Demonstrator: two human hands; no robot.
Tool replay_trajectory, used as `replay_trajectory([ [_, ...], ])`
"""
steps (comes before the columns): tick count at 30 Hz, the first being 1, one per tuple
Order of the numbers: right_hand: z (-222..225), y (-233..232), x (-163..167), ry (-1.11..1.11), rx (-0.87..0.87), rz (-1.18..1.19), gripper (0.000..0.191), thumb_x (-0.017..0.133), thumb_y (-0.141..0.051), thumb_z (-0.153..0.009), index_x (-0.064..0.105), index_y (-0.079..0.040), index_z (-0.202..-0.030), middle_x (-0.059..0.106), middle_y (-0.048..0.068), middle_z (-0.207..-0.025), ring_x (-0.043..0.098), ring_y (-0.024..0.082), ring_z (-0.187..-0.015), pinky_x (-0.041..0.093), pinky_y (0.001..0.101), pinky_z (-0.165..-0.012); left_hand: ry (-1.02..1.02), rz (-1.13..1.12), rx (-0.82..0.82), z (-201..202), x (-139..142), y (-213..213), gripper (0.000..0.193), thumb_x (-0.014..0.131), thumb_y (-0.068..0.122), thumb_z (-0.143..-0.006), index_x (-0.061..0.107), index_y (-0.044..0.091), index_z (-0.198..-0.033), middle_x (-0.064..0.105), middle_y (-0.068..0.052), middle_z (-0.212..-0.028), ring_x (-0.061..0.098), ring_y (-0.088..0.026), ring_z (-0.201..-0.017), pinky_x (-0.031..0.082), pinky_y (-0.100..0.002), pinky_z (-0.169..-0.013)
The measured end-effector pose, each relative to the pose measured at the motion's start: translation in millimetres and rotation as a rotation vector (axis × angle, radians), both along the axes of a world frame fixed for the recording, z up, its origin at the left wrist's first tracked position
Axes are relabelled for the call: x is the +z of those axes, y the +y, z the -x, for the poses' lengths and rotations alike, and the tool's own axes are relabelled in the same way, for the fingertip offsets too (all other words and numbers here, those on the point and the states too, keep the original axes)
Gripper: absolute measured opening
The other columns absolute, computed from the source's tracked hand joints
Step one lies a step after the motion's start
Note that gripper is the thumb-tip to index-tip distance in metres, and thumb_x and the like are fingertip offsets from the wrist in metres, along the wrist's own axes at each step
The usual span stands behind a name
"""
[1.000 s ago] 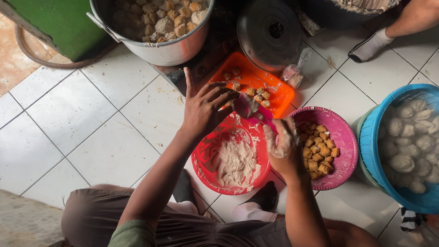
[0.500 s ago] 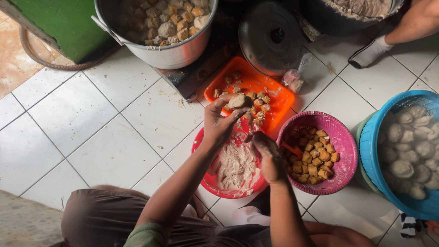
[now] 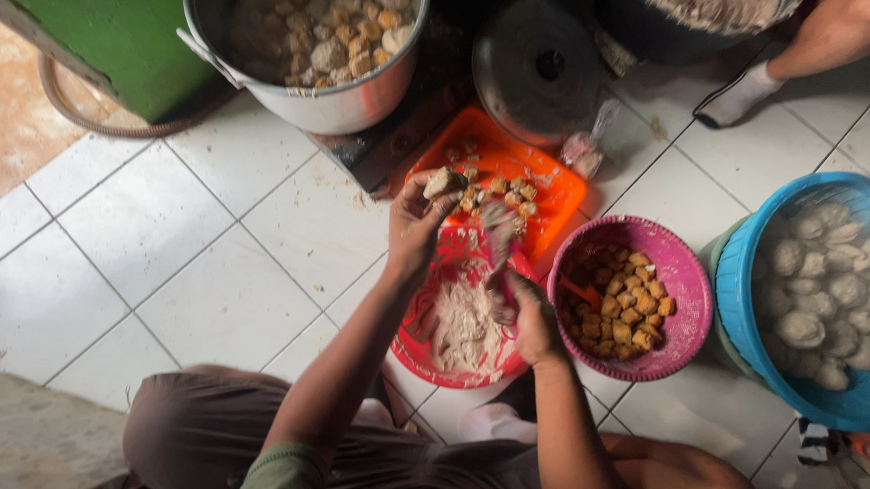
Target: The person scoops a white paste from a red bowl using a pink spatula and spreads it over small brown food items held in their left hand. They then place the coated items into an orange tray. The process is repeated continuously.
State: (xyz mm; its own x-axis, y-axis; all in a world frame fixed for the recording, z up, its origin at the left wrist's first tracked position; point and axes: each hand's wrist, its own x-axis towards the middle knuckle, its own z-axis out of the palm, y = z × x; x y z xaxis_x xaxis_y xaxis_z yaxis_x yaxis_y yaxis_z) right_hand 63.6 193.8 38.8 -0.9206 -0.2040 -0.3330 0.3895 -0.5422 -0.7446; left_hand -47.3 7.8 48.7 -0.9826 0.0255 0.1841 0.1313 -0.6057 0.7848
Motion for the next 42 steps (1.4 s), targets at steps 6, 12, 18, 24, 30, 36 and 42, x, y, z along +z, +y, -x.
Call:
replay_trajectory([
  [6, -3, 58, -26, 0.018, -0.148, 0.192, 0.036, 0.047, -0.039, -0.110, 0.058, -0.009, -0.093, 0.048, -0.004, -0.066, 0.033, 0.003, -0.046, 0.027, 0.0210, -0.044, -0.174, 0.363, 0.077, 17, -82, -32, 0.026, 0.070, 0.001, -0.089, 0.060, 0.005, -0.113, 0.072, -0.005, -0.109, 0.070, -0.014, -0.103, 0.056, -0.030, -0.095],
  [12, -7, 93, -28, -0.082, -0.312, 0.262, 0.035, 0.047, -0.041, -0.110, 0.056, -0.012, -0.092, 0.045, -0.004, -0.069, 0.033, 0.004, -0.050, 0.027, 0.0206, -0.049, -0.234, 0.840, 0.096, 39, -131, -37, 0.028, 0.076, 0.009, -0.084, 0.065, 0.005, -0.109, 0.077, -0.005, -0.102, 0.073, -0.012, -0.094, 0.057, -0.027, -0.086],
  [18, -6, 104, -35, -0.146, -0.402, 0.214, 0.037, 0.049, -0.044, -0.110, 0.058, -0.012, -0.092, 0.045, -0.005, -0.069, 0.033, 0.005, -0.050, 0.027, 0.0210, -0.049, -0.307, 1.057, 0.093, 99, -143, -4, 0.031, 0.084, 0.019, -0.082, 0.068, 0.008, -0.107, 0.078, -0.007, -0.101, 0.074, -0.018, -0.097, 0.055, -0.033, -0.089],
  [24, -11, 148, -55, -0.072, -0.668, 0.214, 0.031, 0.053, -0.039, -0.113, 0.054, -0.016, -0.093, 0.048, -0.004, -0.076, 0.037, 0.005, -0.056, 0.029, 0.0214, -0.055, 0.009, 0.799, 0.184, 147, -148, 24, 0.071, 0.081, 0.011, -0.088, 0.044, 0.002, -0.148, 0.057, -0.019, -0.145, 0.056, -0.026, -0.134, 0.044, -0.036, -0.110],
  [30, 31, 212, -113, -0.065, -0.868, -0.079, 0.029, 0.063, -0.032, -0.102, 0.053, -0.020, -0.077, 0.041, -0.007, -0.058, 0.036, 0.007, -0.044, 0.029, 0.0262, -0.041, -0.053, 0.873, 0.058, 109, -146, 11, 0.049, 0.067, 0.010, -0.099, 0.055, 0.006, -0.146, 0.069, -0.015, -0.136, 0.070, -0.023, -0.123, 0.051, -0.035, -0.104],
  [36, 43, 225, -165, -0.295, -0.792, -1.202, 0.034, 0.090, -0.021, -0.078, 0.064, -0.003, -0.091, 0.069, 0.002, -0.077, 0.062, 0.016, -0.065, 0.050, 0.0321, -0.058, -0.033, 1.083, -0.069, 12, -152, 13, 0.038, 0.070, 0.009, -0.095, 0.065, 0.006, -0.132, 0.077, -0.013, -0.114, 0.072, -0.023, -0.112, 0.052, -0.034, -0.100],
  [42, 28, 203, -176, -0.442, -0.503, -1.680, 0.035, 0.091, -0.023, -0.079, 0.062, -0.003, -0.086, 0.071, 0.004, -0.079, 0.065, 0.020, -0.069, 0.053, 0.0349, -0.063, -0.105, 0.998, -0.106, -34, -160, 26, 0.028, 0.072, 0.010, -0.095, 0.066, 0.004, -0.121, 0.078, -0.010, -0.112, 0.074, -0.019, -0.108, 0.054, -0.032, -0.095],
])
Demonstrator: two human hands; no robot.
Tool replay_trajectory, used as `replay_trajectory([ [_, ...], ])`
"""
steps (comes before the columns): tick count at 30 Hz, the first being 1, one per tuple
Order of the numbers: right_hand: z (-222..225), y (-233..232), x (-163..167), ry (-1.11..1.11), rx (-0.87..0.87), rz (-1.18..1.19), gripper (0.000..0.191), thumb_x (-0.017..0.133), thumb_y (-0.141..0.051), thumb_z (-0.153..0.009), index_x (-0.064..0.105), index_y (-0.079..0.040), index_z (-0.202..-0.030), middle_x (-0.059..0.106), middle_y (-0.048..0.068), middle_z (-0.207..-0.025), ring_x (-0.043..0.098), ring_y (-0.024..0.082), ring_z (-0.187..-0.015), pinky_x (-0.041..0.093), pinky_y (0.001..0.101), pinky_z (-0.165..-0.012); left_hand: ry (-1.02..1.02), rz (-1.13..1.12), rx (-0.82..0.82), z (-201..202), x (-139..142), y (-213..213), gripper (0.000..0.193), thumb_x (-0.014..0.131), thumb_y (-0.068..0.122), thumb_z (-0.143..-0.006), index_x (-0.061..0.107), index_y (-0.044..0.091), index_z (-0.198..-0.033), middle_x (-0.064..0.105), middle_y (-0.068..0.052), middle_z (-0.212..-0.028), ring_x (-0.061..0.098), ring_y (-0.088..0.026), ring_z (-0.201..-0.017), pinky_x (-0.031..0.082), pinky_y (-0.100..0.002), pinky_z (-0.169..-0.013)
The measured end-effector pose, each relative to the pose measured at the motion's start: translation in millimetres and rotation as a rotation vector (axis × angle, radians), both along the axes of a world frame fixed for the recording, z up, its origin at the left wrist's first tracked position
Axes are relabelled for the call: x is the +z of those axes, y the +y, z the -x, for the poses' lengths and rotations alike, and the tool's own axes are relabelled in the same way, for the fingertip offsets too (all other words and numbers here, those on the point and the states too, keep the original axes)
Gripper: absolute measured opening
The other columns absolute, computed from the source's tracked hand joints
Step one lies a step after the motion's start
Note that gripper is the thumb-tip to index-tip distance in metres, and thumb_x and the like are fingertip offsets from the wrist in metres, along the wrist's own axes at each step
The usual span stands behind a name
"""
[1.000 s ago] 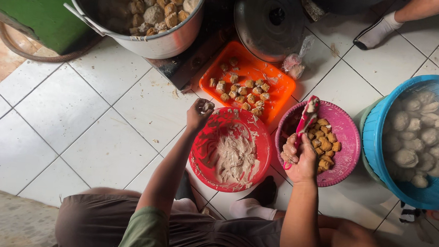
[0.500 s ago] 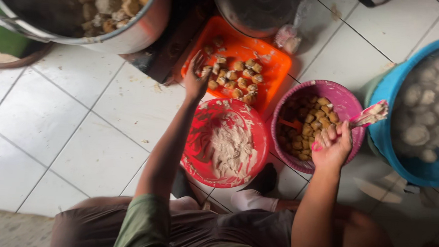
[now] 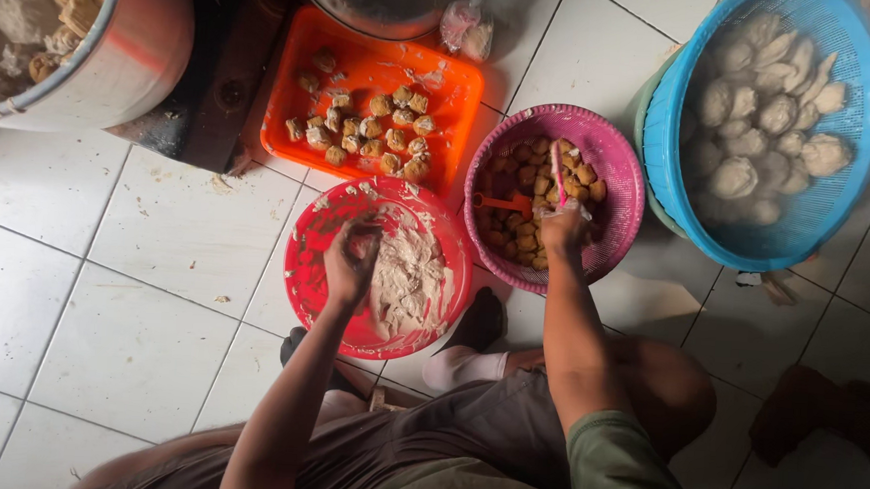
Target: The person scoops a white paste from a red bowl using a pink spatula and spreads it over small brown food items held in their left hand. They then place the coated items into an orange tray. The process is repeated continuously.
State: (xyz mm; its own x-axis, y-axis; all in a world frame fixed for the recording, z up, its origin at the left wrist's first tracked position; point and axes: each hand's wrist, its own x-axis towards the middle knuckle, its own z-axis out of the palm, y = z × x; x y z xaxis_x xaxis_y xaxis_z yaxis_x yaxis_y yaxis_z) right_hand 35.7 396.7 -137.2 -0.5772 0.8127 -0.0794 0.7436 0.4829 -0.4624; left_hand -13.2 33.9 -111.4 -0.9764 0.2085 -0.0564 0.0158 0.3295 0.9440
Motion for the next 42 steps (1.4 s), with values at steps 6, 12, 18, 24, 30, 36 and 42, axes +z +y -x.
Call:
replay_trajectory([
  [6, -1, -3, 12, 0.164, -0.024, 0.025, 0.038, 0.089, -0.021, -0.082, 0.055, -0.004, -0.079, 0.069, 0.001, -0.076, 0.062, 0.015, -0.066, 0.052, 0.0324, -0.061, -0.124, -0.083, -0.129, -27, 3, 15, 0.030, 0.069, 0.011, -0.096, 0.066, 0.004, -0.125, 0.078, -0.009, -0.105, 0.073, -0.015, -0.102, 0.055, -0.030, -0.090],
  [12, 5, -49, 51, 0.522, 0.206, 0.473, 0.043, 0.086, -0.020, -0.086, 0.048, -0.004, -0.073, 0.068, -0.003, -0.073, 0.059, 0.010, -0.063, 0.050, 0.0300, -0.060, -0.235, -0.368, -0.299, -29, 17, 37, 0.045, 0.063, 0.017, -0.102, 0.049, 0.007, -0.144, 0.065, -0.012, -0.133, 0.064, -0.018, -0.124, 0.052, -0.033, -0.103],
  [18, 3, -155, 79, 0.626, 0.519, 0.919, 0.039, 0.081, -0.013, -0.087, 0.046, -0.011, -0.071, 0.076, 0.001, -0.088, 0.065, 0.010, -0.068, 0.051, 0.0305, -0.057, -0.493, -0.633, -0.210, -41, 23, 60, 0.042, 0.055, 0.025, -0.108, 0.039, 0.010, -0.144, 0.055, -0.009, -0.129, 0.059, -0.019, -0.111, 0.054, -0.037, -0.095],
  [24, -1, -182, 80, 0.232, 0.539, 0.571, 0.040, 0.084, -0.022, -0.088, 0.052, -0.003, -0.101, 0.068, 0.025, -0.091, 0.063, 0.026, -0.078, 0.053, 0.0400, -0.067, -0.380, -0.490, 0.012, -27, 3, 6, 0.026, 0.048, 0.022, -0.109, 0.060, 0.005, -0.125, 0.069, -0.004, -0.109, 0.067, -0.013, -0.095, 0.058, -0.029, -0.083],
  [30, -29, -204, 47, 0.143, 0.682, 0.375, 0.058, 0.060, -0.027, -0.101, 0.038, -0.002, -0.149, 0.062, 0.035, -0.118, 0.060, 0.052, -0.109, 0.051, 0.0532, -0.088, -0.056, -0.090, 0.335, -18, 1, -67, 0.031, 0.058, 0.007, -0.096, 0.064, 0.006, -0.126, 0.074, -0.008, -0.106, 0.070, -0.018, -0.090, 0.055, -0.030, -0.082],
  [36, -40, -212, 37, -0.133, 0.843, 0.295, 0.037, 0.055, -0.012, -0.094, 0.061, -0.010, -0.130, 0.069, 0.030, -0.104, 0.066, 0.049, -0.101, 0.053, 0.0545, -0.085, 0.041, 0.109, 0.515, -22, 8, -92, 0.019, 0.071, 0.013, -0.095, 0.070, 0.008, -0.113, 0.071, -0.014, -0.105, 0.070, -0.026, -0.092, 0.057, -0.037, -0.083],
  [42, -31, -233, 33, -0.272, 0.808, 0.224, 0.033, 0.055, -0.010, -0.091, 0.066, -0.009, -0.123, 0.070, 0.028, -0.103, 0.066, 0.049, -0.101, 0.053, 0.0548, -0.086, -0.001, 0.163, 0.521, -28, 26, -86, 0.029, 0.068, 0.014, -0.092, 0.067, 0.009, -0.120, 0.064, -0.016, -0.102, 0.063, -0.028, -0.092, 0.053, -0.040, -0.084],
])
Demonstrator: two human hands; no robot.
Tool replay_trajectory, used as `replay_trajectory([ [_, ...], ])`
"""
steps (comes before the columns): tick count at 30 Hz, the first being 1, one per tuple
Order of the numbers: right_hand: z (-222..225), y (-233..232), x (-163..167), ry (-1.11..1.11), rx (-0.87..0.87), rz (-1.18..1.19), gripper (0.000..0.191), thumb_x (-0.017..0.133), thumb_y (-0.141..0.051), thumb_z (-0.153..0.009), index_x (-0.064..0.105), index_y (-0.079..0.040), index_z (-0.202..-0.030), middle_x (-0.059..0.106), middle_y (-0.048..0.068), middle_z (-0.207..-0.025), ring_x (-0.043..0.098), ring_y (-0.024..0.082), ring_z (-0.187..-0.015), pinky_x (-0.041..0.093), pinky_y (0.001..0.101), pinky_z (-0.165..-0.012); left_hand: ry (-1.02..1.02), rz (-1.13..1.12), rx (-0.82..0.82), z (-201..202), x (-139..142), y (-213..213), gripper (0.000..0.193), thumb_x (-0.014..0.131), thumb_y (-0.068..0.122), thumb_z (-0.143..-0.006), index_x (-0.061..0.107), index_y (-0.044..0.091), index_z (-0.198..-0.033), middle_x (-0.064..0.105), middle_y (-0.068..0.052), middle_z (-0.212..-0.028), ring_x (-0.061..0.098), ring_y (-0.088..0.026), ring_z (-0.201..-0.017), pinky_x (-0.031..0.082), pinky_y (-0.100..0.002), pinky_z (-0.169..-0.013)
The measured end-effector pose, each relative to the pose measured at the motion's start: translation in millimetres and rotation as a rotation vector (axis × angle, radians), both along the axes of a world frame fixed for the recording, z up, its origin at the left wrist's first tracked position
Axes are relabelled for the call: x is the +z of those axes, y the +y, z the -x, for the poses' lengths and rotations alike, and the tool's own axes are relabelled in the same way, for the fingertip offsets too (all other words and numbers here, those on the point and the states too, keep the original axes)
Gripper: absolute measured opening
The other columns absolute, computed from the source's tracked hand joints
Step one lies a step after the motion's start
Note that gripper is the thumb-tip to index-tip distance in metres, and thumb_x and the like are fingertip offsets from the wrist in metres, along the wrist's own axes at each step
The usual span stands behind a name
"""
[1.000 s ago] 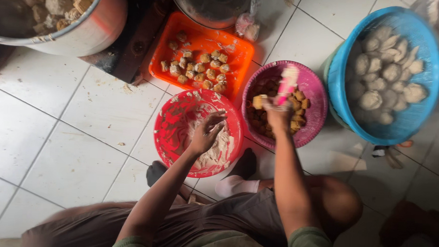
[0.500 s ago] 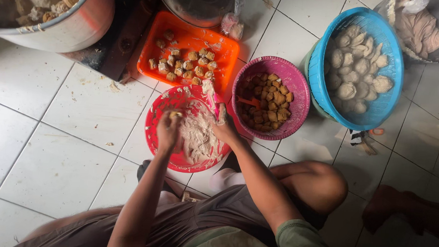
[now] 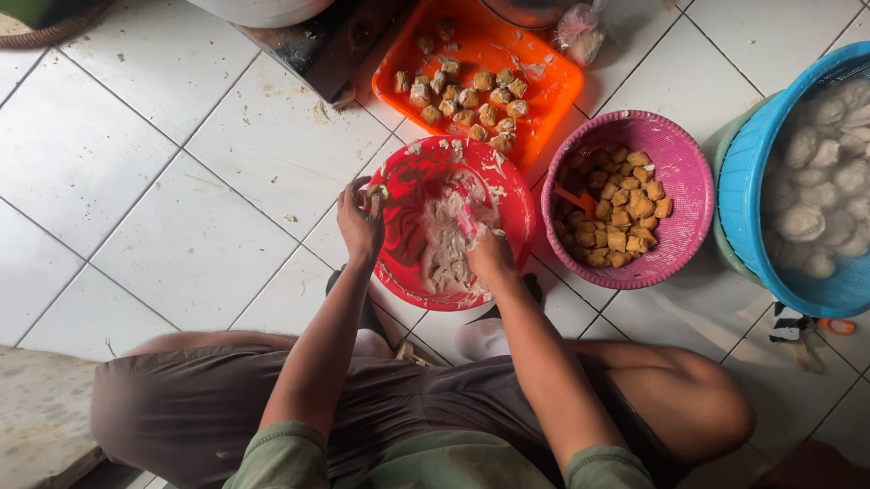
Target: The person scoops a white paste from a red bowl using a pink spatula and spreads it over small brown food items held in their left hand. They then place the coated items into an orange tray. The process is repeated continuously.
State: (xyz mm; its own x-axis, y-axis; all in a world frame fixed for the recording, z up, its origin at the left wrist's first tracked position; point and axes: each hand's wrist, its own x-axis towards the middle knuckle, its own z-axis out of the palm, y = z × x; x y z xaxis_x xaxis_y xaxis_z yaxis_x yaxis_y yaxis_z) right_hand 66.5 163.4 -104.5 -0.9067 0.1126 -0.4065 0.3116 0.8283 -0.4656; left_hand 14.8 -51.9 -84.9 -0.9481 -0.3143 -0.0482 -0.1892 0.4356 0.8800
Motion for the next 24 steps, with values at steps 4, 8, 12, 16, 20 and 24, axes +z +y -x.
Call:
replay_trajectory([
  [4, 1, -24, -7, 0.019, -0.035, 0.002, 0.032, 0.055, -0.009, -0.091, 0.067, -0.008, -0.121, 0.070, 0.027, -0.106, 0.066, 0.048, -0.103, 0.052, 0.0548, -0.087, 0.029, 0.021, 0.137, -2, -12, -6, 0.020, 0.061, 0.017, -0.100, 0.063, 0.006, -0.116, 0.067, -0.015, -0.107, 0.063, -0.029, -0.098, 0.050, -0.042, -0.088],
  [8, -3, -50, -13, 0.097, -0.076, 0.044, 0.032, 0.054, -0.008, -0.090, 0.067, -0.007, -0.120, 0.070, 0.026, -0.109, 0.066, 0.048, -0.105, 0.052, 0.0547, -0.089, -0.155, -0.188, 0.288, -11, -42, -13, 0.024, 0.051, 0.022, -0.104, 0.058, 0.003, -0.117, 0.066, -0.013, -0.107, 0.063, -0.026, -0.099, 0.049, -0.039, -0.092],
  [12, -2, -82, -19, 0.210, -0.067, 0.029, 0.035, 0.060, -0.013, -0.089, 0.068, -0.009, -0.122, 0.073, 0.022, -0.103, 0.068, 0.043, -0.095, 0.053, 0.0521, -0.081, -0.157, -0.416, 0.293, -19, -53, -14, 0.023, 0.043, 0.018, -0.105, 0.053, 0.003, -0.119, 0.061, -0.012, -0.110, 0.060, -0.022, -0.101, 0.047, -0.035, -0.093],
  [16, 8, -110, -18, -0.364, -0.695, 0.828, 0.034, 0.061, -0.027, -0.103, 0.068, -0.012, -0.132, 0.070, 0.011, -0.090, 0.060, 0.022, -0.068, 0.044, 0.0362, -0.054, -0.104, -0.416, 0.277, -21, -47, -11, 0.021, 0.041, 0.016, -0.107, 0.053, 0.002, -0.117, 0.059, -0.011, -0.109, 0.057, -0.019, -0.099, 0.046, -0.032, -0.093],
  [20, 22, -116, -13, -0.431, -0.786, 1.157, 0.024, 0.059, -0.028, -0.103, 0.064, -0.015, -0.122, 0.061, 0.001, -0.080, 0.052, 0.012, -0.060, 0.036, 0.0264, -0.049, -0.094, -0.486, 0.283, -21, -39, -8, 0.021, 0.041, 0.016, -0.106, 0.052, 0.002, -0.117, 0.058, -0.010, -0.107, 0.057, -0.017, -0.098, 0.047, -0.032, -0.092],
  [24, 34, -105, -7, -0.341, -0.804, 1.343, 0.017, 0.055, -0.029, -0.105, 0.062, -0.014, -0.108, 0.055, -0.001, -0.075, 0.048, 0.010, -0.059, 0.034, 0.0248, -0.049, -0.072, -0.425, 0.258, -21, -39, -7, 0.020, 0.041, 0.017, -0.106, 0.052, 0.003, -0.116, 0.058, -0.010, -0.107, 0.057, -0.021, -0.098, 0.046, -0.034, -0.093],
])
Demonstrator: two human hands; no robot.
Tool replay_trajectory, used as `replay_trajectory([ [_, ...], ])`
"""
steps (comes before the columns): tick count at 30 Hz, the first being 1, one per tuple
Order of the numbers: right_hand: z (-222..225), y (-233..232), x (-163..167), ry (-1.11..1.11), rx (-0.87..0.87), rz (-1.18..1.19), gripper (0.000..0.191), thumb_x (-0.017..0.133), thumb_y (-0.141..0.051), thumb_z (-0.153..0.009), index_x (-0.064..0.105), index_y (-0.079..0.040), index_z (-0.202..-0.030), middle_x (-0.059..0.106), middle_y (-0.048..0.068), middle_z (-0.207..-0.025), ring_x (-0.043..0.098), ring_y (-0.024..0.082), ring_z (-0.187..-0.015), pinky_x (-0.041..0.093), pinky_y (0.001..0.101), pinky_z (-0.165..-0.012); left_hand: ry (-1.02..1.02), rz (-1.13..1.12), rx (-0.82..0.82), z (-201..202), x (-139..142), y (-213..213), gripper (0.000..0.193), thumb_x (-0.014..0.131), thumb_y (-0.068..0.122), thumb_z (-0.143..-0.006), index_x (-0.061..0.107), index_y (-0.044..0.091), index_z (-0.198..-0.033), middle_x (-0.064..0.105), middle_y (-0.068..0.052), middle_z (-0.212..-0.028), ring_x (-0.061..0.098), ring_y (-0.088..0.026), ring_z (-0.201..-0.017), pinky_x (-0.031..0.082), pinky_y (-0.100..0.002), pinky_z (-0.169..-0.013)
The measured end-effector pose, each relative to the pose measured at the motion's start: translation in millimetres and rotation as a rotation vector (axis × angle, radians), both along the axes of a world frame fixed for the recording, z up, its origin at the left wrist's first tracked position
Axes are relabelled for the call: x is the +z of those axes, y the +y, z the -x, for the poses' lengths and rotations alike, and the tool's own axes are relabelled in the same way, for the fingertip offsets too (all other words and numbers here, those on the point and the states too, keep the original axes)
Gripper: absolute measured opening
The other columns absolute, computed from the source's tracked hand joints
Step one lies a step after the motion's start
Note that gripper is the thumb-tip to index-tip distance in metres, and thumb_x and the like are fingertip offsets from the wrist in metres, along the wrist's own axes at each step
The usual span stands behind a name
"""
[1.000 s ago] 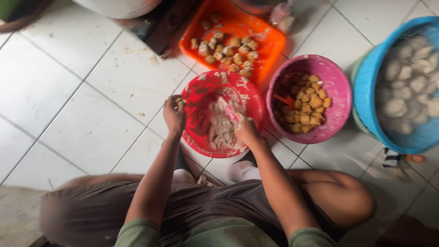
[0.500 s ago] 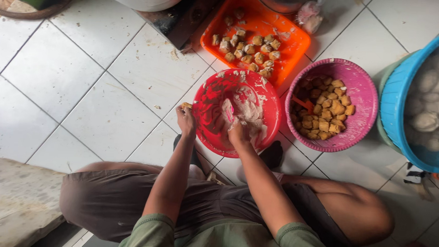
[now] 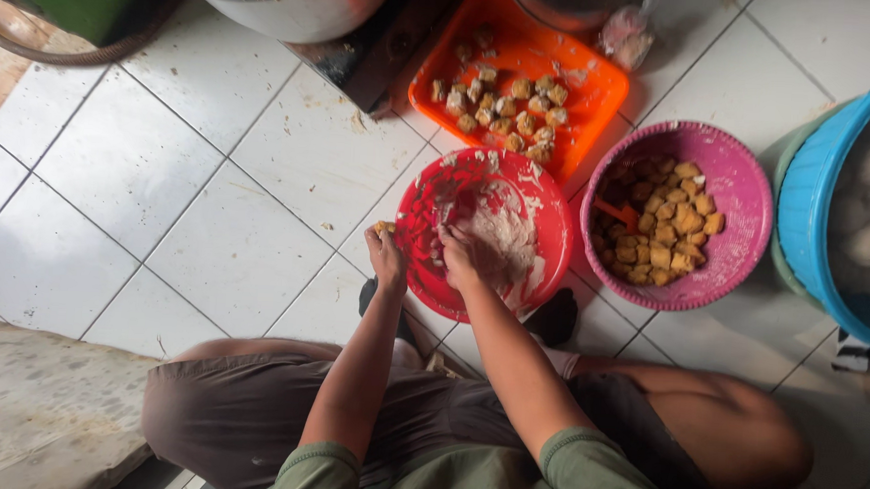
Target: The person scoops a white paste from a red bowl using a pink spatula and spreads it over small brown food items held in their left hand. They then place the coated items into an orange tray. The process is repeated continuously.
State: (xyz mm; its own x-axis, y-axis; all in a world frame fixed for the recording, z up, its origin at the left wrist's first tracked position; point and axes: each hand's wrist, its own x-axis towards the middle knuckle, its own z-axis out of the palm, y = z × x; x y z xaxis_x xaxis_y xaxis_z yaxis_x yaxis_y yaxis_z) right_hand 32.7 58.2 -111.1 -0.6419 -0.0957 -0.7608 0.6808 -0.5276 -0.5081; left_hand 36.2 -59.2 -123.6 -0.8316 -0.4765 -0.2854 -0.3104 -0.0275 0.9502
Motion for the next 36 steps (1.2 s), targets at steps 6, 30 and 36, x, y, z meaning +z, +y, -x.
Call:
replay_trajectory([
  [6, 6, 33, 12, 0.152, -0.048, 0.062, 0.019, 0.055, -0.031, -0.106, 0.061, -0.012, -0.106, 0.055, -0.001, -0.075, 0.046, 0.010, -0.058, 0.034, 0.0247, -0.049, 0.074, 0.452, -0.001, 6, 12, 3, 0.015, 0.054, 0.012, -0.103, 0.059, 0.001, -0.111, 0.061, -0.018, -0.110, 0.058, -0.032, -0.102, 0.046, -0.041, -0.092],
  [30, 0, 122, 70, 0.947, 0.006, -0.598, 0.017, 0.068, -0.012, -0.100, 0.067, -0.002, -0.115, 0.069, 0.000, -0.100, 0.061, 0.006, -0.090, 0.051, 0.0247, -0.079, 0.014, -0.867, -0.656, 28, 63, 70, 0.009, 0.056, 0.016, -0.104, 0.059, 0.009, -0.109, 0.067, 0.000, -0.104, 0.067, -0.015, -0.099, 0.060, -0.043, -0.093],
  [36, -12, 123, 83, 0.914, 0.227, -1.004, 0.021, 0.066, -0.023, -0.102, 0.069, -0.002, -0.103, 0.068, 0.003, -0.090, 0.060, 0.014, -0.081, 0.048, 0.0343, -0.073, 0.105, -0.710, -0.433, 42, 95, 61, 0.015, 0.059, 0.021, -0.104, 0.055, 0.007, -0.106, 0.070, -0.007, -0.104, 0.071, -0.018, -0.091, 0.057, -0.042, -0.084],
])
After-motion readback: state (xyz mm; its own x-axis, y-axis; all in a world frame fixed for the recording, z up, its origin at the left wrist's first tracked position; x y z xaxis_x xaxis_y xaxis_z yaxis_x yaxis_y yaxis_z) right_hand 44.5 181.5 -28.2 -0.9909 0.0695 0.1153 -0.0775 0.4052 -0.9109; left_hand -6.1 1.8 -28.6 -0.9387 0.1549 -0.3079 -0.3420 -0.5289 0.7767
